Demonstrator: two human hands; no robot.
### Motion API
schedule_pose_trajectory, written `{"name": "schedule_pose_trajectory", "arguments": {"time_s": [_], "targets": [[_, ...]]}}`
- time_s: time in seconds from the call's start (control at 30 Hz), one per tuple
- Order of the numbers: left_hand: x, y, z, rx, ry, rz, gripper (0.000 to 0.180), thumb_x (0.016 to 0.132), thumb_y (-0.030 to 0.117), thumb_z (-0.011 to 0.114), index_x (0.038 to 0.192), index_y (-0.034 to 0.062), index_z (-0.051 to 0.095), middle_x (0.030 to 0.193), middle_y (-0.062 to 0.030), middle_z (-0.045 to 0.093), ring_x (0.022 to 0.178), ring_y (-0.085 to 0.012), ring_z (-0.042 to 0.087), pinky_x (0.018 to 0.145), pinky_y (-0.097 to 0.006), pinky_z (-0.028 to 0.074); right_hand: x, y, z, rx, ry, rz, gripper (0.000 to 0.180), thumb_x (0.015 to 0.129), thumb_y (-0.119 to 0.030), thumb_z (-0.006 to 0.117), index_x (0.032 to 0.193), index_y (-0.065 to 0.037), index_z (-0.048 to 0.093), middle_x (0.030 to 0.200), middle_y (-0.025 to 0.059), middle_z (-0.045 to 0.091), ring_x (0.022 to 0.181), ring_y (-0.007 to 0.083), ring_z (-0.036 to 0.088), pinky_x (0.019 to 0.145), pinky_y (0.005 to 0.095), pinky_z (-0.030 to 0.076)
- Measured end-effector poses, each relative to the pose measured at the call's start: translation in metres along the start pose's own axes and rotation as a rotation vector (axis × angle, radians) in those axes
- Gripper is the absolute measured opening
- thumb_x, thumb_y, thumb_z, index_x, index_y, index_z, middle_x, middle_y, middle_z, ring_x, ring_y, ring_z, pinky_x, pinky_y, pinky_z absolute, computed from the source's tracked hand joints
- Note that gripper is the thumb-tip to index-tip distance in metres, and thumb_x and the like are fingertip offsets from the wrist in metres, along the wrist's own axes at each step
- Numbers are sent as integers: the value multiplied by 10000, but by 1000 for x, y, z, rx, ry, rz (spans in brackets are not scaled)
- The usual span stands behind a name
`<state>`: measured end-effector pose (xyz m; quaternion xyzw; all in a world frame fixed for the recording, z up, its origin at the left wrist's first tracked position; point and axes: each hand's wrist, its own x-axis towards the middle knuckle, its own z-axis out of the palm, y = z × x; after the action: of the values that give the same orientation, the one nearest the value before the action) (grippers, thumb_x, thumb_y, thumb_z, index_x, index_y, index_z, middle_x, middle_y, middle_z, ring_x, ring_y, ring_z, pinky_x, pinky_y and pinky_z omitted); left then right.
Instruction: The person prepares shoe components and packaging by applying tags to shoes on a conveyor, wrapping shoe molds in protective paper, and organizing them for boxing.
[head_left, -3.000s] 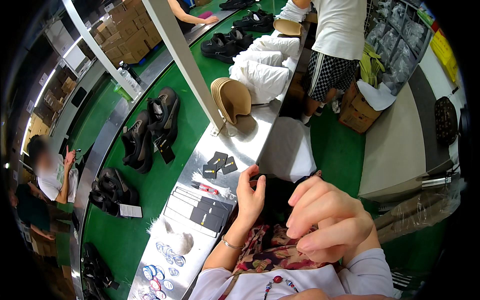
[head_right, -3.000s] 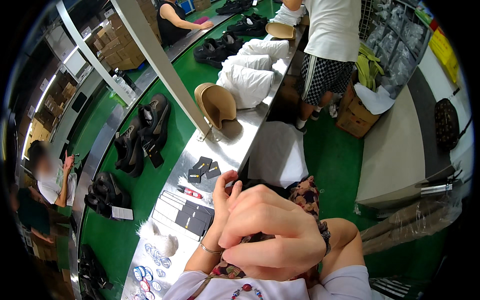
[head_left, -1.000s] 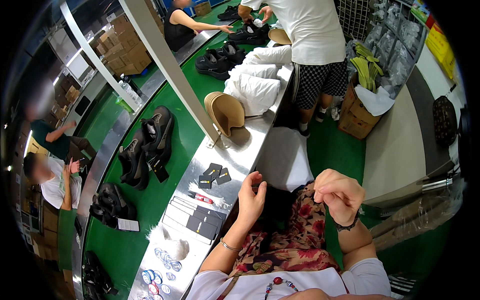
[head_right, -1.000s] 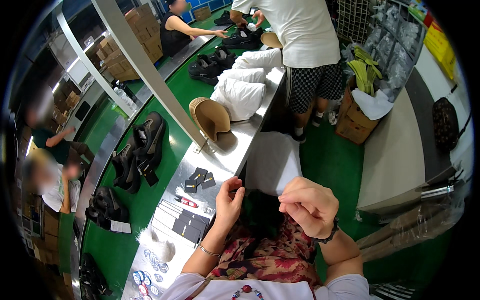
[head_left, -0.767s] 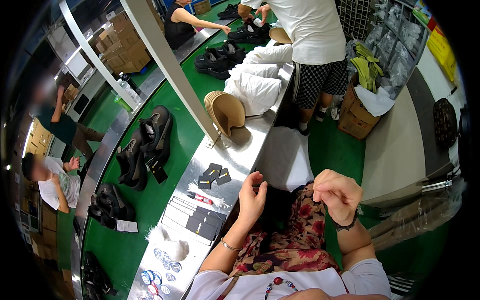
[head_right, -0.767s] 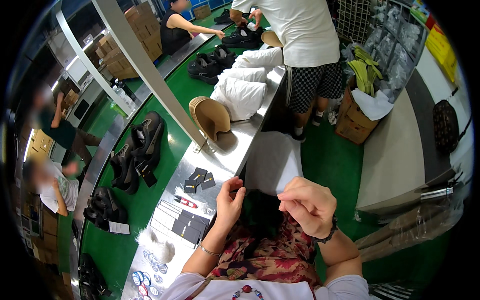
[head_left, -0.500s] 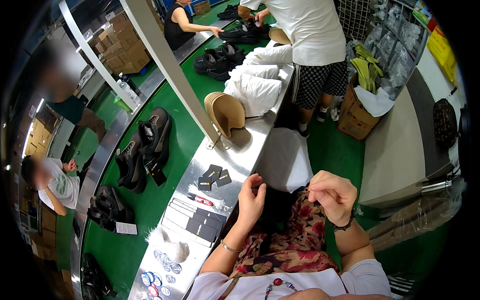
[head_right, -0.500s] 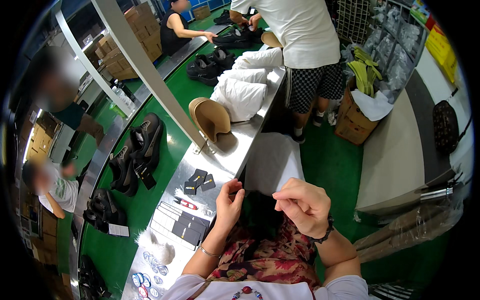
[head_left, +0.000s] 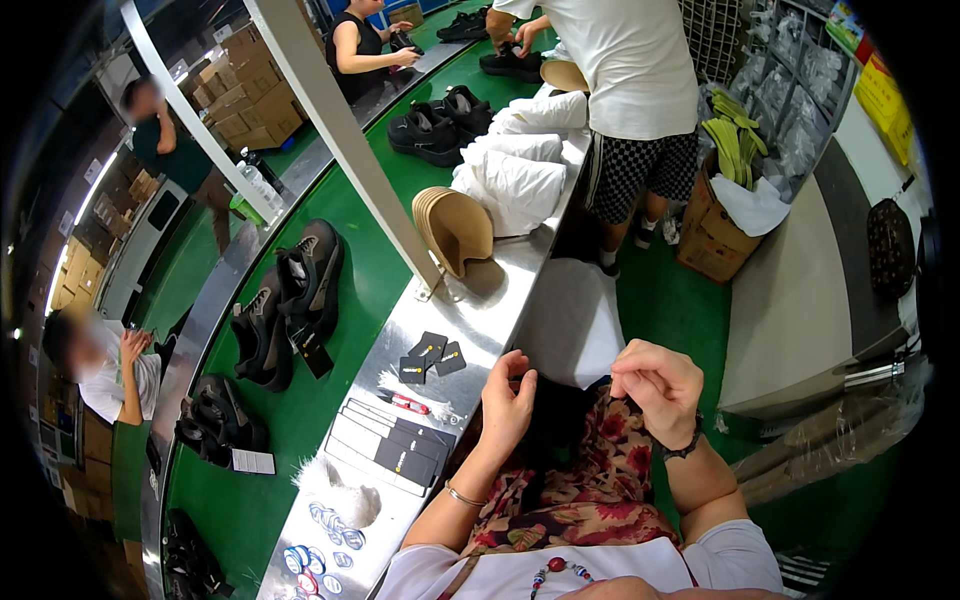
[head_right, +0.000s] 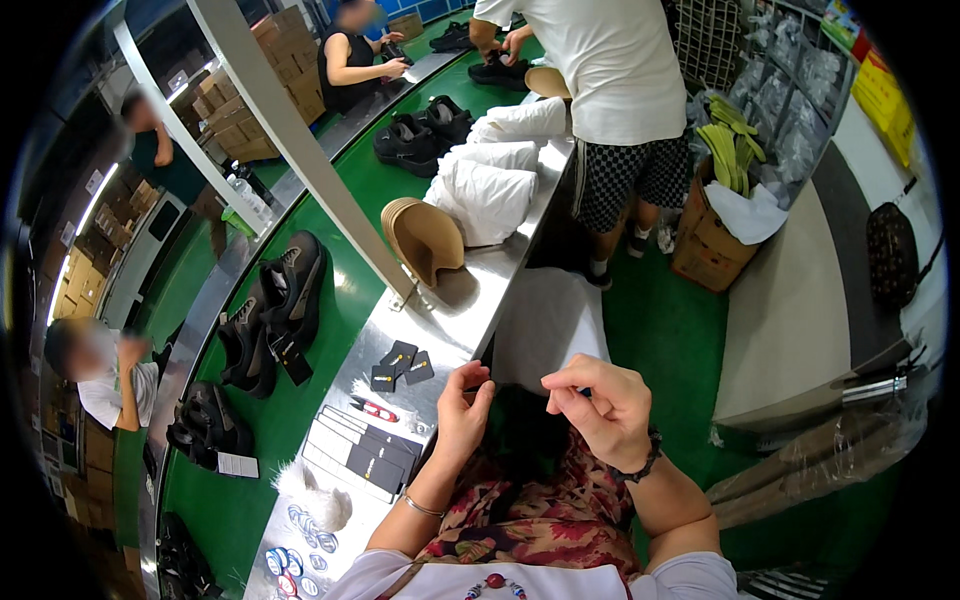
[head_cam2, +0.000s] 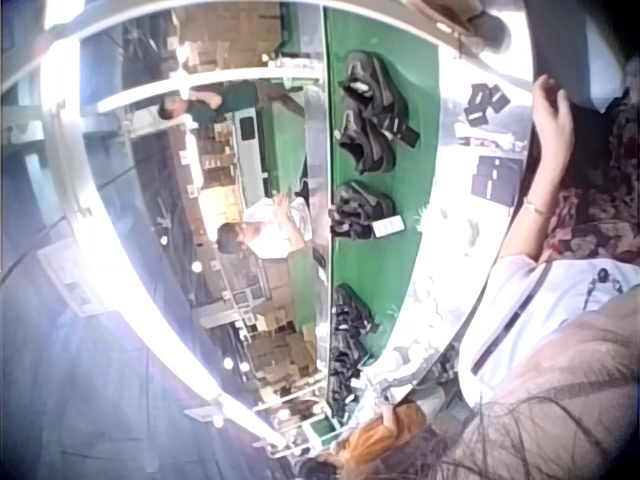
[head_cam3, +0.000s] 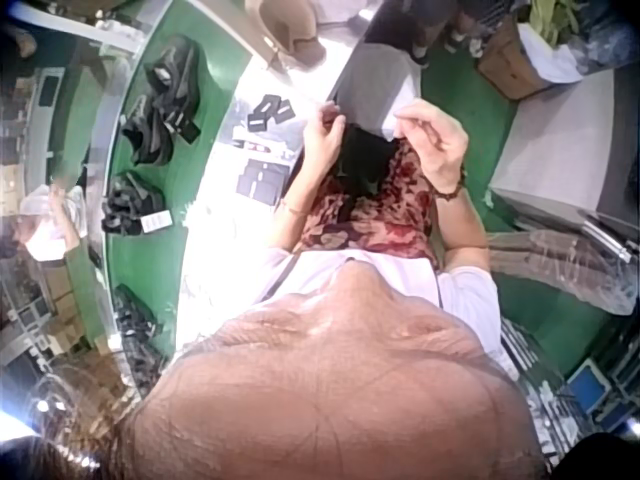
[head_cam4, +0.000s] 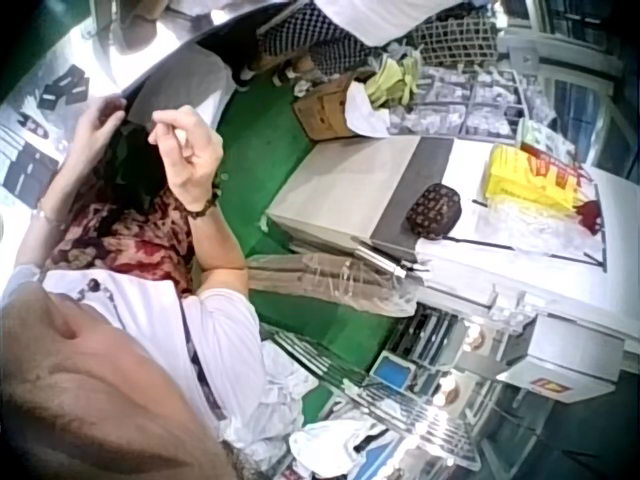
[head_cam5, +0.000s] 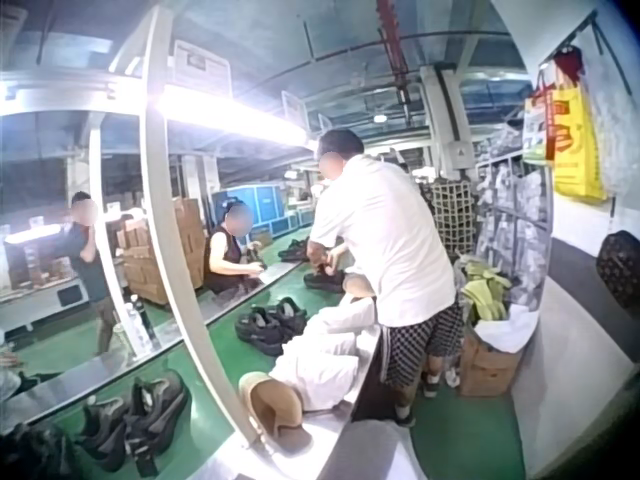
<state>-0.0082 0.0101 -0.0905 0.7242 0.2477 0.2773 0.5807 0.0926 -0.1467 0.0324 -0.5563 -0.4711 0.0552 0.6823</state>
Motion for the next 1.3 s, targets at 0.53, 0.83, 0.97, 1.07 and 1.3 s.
{"name": "schedule_pose_trajectory", "arguments": {"time_s": [0.53, 0.83, 0.97, 1.07, 1.3], "targets": [[-4, 0, -4, -2, 14, 1, 314, 853, 59, 590, 1145, -23, 506, 1011, -119, 608, 903, -167, 591, 743, -265, 483, 0, 9, 9, 37, 40, 201, 114, 853, 5, 527, 917, 33, 617, 709, 54, 586, 632, 95, 568, 544, 193, 425], [-6, -5, -10, -18, 13, -12, 312, 856, 50, 585, 1147, -29, 502, 1005, -114, 607, 902, -163, 590, 773, -265, 480, -11, 14, 9, 59, 131, 309, 114, 868, -18, 535, 928, 32, 619, 748, 47, 597, 669, 84, 565, 613, 197, 449], [-7, -8, -12, -14, 11, -7, 313, 857, 51, 585, 1149, -27, 502, 1011, -112, 608, 902, -162, 590, 770, -264, 480, -7, 9, 16, 46, 75, 315, 116, 870, -24, 537, 931, 30, 621, 744, 47, 595, 666, 86, 566, 605, 197, 447], [-8, -7, -16, -33, 21, -19, 309, 860, 54, 582, 1148, -27, 503, 1018, -112, 608, 904, -161, 590, 773, -266, 480, -7, 13, 19, 57, 71, 319, 117, 872, -28, 538, 932, 29, 621, 740, 47, 592, 662, 87, 565, 602, 198, 447], [-10, -7, -24, -18, 44, -1, 296, 868, 59, 578, 1144, -23, 510, 1020, -108, 615, 914, -149, 587, 773, -267, 481, -6, 17, 26, 52, 64, 299, 114, 871, -17, 531, 927, 32, 618, 736, 45, 588, 668, 89, 569, 606, 197, 448]]}}
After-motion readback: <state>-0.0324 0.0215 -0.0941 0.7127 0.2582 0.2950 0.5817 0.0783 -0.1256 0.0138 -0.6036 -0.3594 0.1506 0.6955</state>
